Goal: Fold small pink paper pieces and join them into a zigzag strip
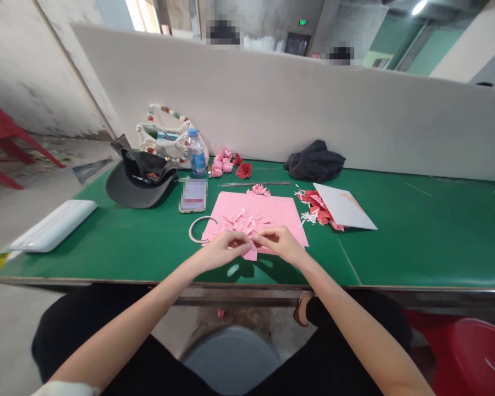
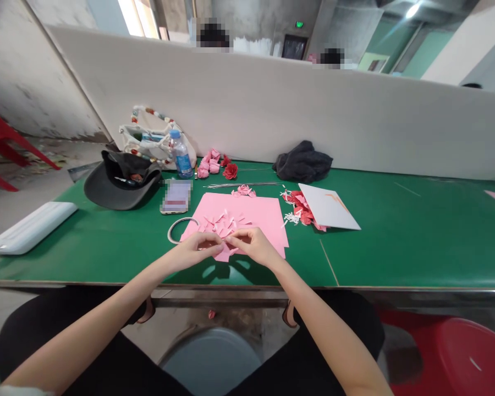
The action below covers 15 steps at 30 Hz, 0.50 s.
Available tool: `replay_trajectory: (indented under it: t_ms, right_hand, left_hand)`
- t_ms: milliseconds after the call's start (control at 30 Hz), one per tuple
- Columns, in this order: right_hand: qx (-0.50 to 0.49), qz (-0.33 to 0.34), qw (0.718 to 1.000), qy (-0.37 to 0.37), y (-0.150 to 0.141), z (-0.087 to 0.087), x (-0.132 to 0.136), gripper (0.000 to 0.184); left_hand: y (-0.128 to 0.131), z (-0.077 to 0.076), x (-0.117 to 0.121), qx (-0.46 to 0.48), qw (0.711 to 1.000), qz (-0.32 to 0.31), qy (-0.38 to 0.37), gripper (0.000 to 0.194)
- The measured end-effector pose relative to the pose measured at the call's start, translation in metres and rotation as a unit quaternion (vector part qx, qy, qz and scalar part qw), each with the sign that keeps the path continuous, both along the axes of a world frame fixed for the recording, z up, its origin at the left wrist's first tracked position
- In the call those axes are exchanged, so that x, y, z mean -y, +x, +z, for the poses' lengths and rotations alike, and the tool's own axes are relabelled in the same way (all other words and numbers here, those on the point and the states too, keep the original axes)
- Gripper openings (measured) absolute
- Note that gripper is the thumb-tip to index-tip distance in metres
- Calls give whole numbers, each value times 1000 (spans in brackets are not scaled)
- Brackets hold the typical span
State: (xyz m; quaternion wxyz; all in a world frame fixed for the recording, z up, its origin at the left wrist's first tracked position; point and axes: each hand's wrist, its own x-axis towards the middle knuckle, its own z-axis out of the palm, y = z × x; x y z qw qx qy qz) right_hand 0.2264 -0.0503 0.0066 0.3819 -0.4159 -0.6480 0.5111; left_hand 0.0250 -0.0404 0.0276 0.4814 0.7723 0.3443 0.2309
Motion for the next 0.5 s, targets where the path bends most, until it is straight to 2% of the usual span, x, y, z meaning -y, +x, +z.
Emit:
replay_trajectory:
  t_ms: [100, 267, 500]
  right_hand:
    - [-9, -17, 1000, -20, -6, 2, -2, 30]
    - [13, -35, 999, 24, -11, 7, -9, 24]
    - [28, -69, 996, 40, -5, 9, -30, 21]
  left_hand:
    - [-2, 2, 0, -7, 999, 11, 34, 24]
    - [0, 2, -5, -10, 996, 24, 85, 22]
    - [9, 3, -27, -43, 988, 31, 145, 24]
